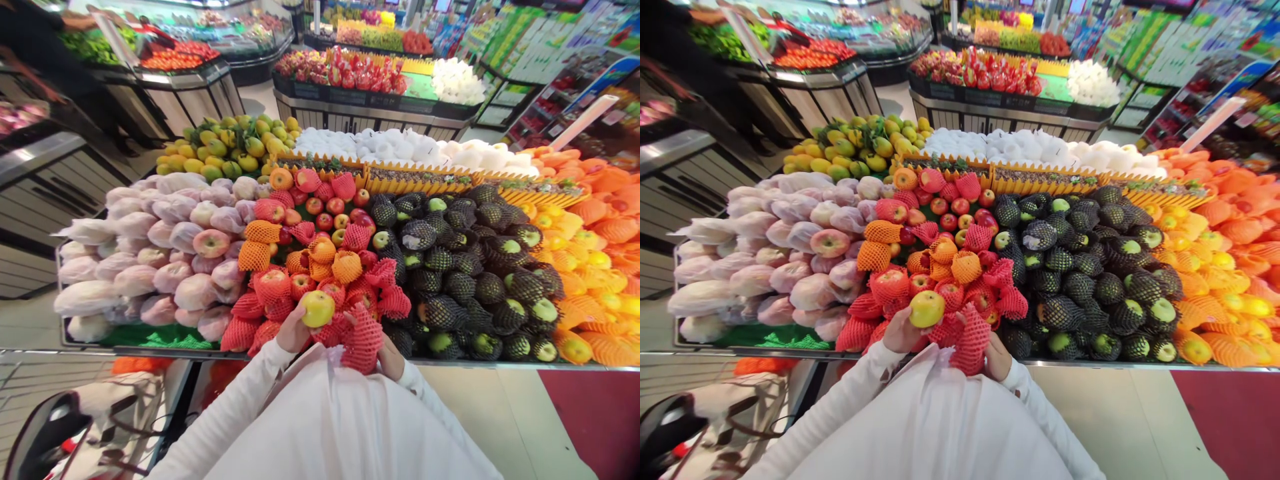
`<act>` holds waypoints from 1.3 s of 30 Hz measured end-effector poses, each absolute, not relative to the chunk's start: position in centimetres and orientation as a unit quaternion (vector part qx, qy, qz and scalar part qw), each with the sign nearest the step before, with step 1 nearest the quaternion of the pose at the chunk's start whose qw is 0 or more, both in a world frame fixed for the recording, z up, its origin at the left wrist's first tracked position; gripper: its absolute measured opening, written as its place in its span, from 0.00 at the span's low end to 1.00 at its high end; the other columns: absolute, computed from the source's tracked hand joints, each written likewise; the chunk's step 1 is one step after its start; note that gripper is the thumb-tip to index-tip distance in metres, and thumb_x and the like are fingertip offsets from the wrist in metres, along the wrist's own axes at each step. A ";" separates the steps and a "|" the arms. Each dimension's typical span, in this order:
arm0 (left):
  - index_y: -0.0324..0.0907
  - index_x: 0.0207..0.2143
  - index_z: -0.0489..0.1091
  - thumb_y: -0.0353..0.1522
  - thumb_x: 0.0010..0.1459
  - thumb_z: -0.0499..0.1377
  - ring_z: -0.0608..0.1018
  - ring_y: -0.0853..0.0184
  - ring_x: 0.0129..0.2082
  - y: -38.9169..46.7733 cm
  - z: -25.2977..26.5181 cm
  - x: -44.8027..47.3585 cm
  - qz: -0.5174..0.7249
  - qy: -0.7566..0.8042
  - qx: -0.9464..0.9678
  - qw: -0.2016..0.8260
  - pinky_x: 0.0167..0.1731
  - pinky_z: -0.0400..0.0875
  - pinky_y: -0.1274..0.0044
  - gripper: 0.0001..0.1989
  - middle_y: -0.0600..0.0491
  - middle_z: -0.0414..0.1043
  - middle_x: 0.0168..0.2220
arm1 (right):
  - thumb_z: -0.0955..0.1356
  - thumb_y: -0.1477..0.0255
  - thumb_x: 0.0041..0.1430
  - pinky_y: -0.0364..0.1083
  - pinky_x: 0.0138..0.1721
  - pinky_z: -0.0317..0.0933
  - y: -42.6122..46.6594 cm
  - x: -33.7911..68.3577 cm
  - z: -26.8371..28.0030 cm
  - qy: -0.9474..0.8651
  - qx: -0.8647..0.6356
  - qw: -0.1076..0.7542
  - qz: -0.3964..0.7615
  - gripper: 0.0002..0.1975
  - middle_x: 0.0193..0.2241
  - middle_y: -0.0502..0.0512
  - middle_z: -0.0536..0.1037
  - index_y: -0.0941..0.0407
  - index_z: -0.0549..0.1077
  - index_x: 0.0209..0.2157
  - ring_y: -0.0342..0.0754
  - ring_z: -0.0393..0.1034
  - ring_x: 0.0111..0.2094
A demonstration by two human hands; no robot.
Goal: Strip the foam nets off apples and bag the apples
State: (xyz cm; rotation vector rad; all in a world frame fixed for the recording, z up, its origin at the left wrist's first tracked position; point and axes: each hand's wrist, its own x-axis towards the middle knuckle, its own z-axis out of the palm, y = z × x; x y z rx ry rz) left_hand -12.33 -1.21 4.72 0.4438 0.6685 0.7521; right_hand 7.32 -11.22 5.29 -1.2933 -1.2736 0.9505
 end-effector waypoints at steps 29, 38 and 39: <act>0.42 0.55 0.61 0.46 0.46 0.68 0.70 0.54 0.53 -5.0 4.1 -9.7 0.207 0.282 0.512 0.785 0.55 0.61 0.64 0.37 0.45 0.67 0.52 | 0.72 0.64 0.46 0.57 0.54 0.66 -11.6 8.1 5.5 -0.703 -0.593 0.280 0.275 0.30 0.52 0.65 0.76 0.57 0.72 0.52 0.61 0.71 0.53; 0.36 0.46 0.73 0.46 0.49 0.64 0.76 0.54 0.49 -4.3 3.4 -9.5 0.281 0.232 0.252 0.896 0.54 0.65 0.64 0.27 0.43 0.76 0.46 | 0.71 0.69 0.55 0.44 0.27 0.70 -12.2 8.4 4.5 -0.642 -0.548 0.466 0.266 0.15 0.26 0.53 0.79 0.57 0.74 0.45 0.45 0.72 0.24; 0.36 0.46 0.73 0.47 0.51 0.62 0.75 0.54 0.50 -4.3 3.4 -9.6 0.271 0.211 0.233 0.910 0.54 0.65 0.65 0.27 0.43 0.76 0.47 | 0.71 0.70 0.55 0.44 0.27 0.70 -12.4 8.2 4.5 -0.631 -0.541 0.493 0.258 0.16 0.26 0.53 0.79 0.56 0.73 0.47 0.45 0.72 0.24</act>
